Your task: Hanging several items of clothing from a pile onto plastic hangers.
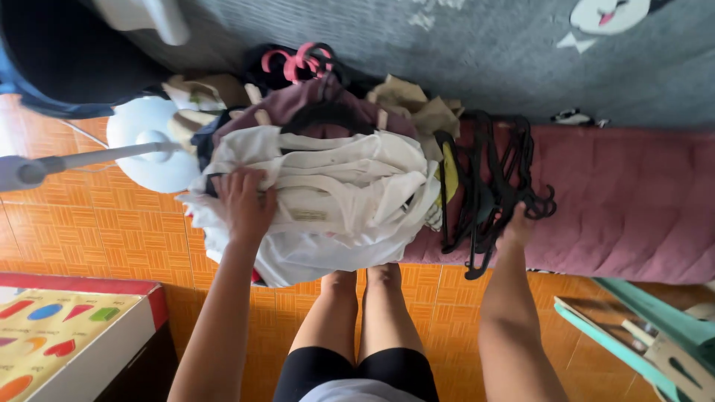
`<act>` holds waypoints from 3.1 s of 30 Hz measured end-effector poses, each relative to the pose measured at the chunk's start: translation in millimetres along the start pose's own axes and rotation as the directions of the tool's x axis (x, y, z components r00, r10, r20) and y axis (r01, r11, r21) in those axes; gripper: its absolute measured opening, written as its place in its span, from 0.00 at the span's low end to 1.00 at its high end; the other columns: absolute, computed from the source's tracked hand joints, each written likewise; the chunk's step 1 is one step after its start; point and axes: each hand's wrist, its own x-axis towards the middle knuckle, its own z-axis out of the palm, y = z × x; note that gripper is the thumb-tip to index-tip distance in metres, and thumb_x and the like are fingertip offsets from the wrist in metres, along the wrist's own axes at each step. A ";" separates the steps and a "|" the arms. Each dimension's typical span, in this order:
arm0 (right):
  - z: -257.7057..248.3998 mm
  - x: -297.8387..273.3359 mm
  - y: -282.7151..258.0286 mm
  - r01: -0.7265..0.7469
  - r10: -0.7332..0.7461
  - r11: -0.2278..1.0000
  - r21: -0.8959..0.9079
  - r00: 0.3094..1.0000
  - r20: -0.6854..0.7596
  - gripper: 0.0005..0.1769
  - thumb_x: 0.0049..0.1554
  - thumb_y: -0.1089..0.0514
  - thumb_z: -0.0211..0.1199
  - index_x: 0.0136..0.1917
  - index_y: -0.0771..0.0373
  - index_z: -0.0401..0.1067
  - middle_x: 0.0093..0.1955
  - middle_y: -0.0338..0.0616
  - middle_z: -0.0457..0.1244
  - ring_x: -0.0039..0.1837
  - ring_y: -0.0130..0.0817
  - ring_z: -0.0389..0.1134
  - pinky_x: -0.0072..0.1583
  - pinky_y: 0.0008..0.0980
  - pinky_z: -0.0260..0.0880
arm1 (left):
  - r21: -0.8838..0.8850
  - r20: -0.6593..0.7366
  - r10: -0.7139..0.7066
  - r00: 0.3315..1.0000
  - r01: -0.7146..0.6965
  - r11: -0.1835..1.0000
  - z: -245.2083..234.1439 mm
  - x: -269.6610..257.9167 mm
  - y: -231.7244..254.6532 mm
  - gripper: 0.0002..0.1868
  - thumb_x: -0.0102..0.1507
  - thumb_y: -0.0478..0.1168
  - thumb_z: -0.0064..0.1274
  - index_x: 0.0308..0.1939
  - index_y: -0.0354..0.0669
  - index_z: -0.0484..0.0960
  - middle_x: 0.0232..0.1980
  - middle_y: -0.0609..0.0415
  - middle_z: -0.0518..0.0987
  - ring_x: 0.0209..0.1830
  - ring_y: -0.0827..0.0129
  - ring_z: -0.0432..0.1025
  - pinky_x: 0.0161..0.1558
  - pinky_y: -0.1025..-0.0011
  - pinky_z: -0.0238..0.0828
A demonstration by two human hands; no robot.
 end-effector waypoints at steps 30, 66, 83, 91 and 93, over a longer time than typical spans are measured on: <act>-66.4 75.3 63.6 0.434 -0.665 0.565 -0.702 0.743 -0.077 0.26 0.57 0.49 0.73 0.59 0.71 0.71 0.51 0.59 0.68 0.51 0.51 0.72 0.51 0.45 0.72 | -0.376 0.642 -0.235 0.730 0.566 0.733 517.8 -26.3 320.4 0.43 0.59 0.46 0.63 0.72 0.33 0.58 0.70 0.34 0.64 0.65 0.47 0.67 0.61 0.58 0.67; -87.0 93.7 27.3 0.373 -0.582 0.258 -0.891 0.796 0.164 0.31 0.56 0.41 0.71 0.57 0.72 0.75 0.62 0.65 0.63 0.65 0.64 0.62 0.66 0.56 0.62 | -0.368 0.827 0.015 0.562 0.520 0.771 487.0 -155.0 249.4 0.26 0.65 0.46 0.52 0.65 0.41 0.74 0.60 0.44 0.81 0.59 0.56 0.77 0.57 0.63 0.73; 204.3 -183.7 -103.4 0.904 -0.538 0.328 -0.275 0.418 0.732 0.10 0.58 0.56 0.69 0.52 0.61 0.79 0.53 0.48 0.70 0.55 0.45 0.71 0.56 0.40 0.72 | -0.478 -0.014 -0.185 0.983 0.156 0.864 28.2 -31.9 159.5 0.10 0.64 0.35 0.53 0.49 0.44 0.82 0.47 0.47 0.82 0.46 0.49 0.77 0.43 0.58 0.74; 376.0 -277.4 -81.5 0.996 -0.532 0.036 0.083 -0.052 0.845 0.27 0.52 0.61 0.71 0.64 0.60 0.70 0.62 0.52 0.65 0.63 0.56 0.67 0.63 0.47 0.67 | -0.187 -0.437 -0.148 0.887 0.071 0.980 -7.9 62.3 35.5 0.11 0.63 0.35 0.54 0.49 0.45 0.80 0.50 0.50 0.79 0.55 0.50 0.70 0.56 0.54 0.68; 384.4 -283.9 -81.7 0.963 -0.437 -0.141 -0.228 0.146 0.887 0.39 0.40 0.58 0.76 0.66 0.51 0.72 0.56 0.56 0.64 0.53 0.58 0.67 0.51 0.49 0.68 | -0.099 -0.301 -0.216 0.929 0.195 0.976 -14.9 71.6 30.2 0.21 0.52 0.43 0.63 0.49 0.46 0.83 0.44 0.46 0.77 0.48 0.50 0.68 0.45 0.50 0.62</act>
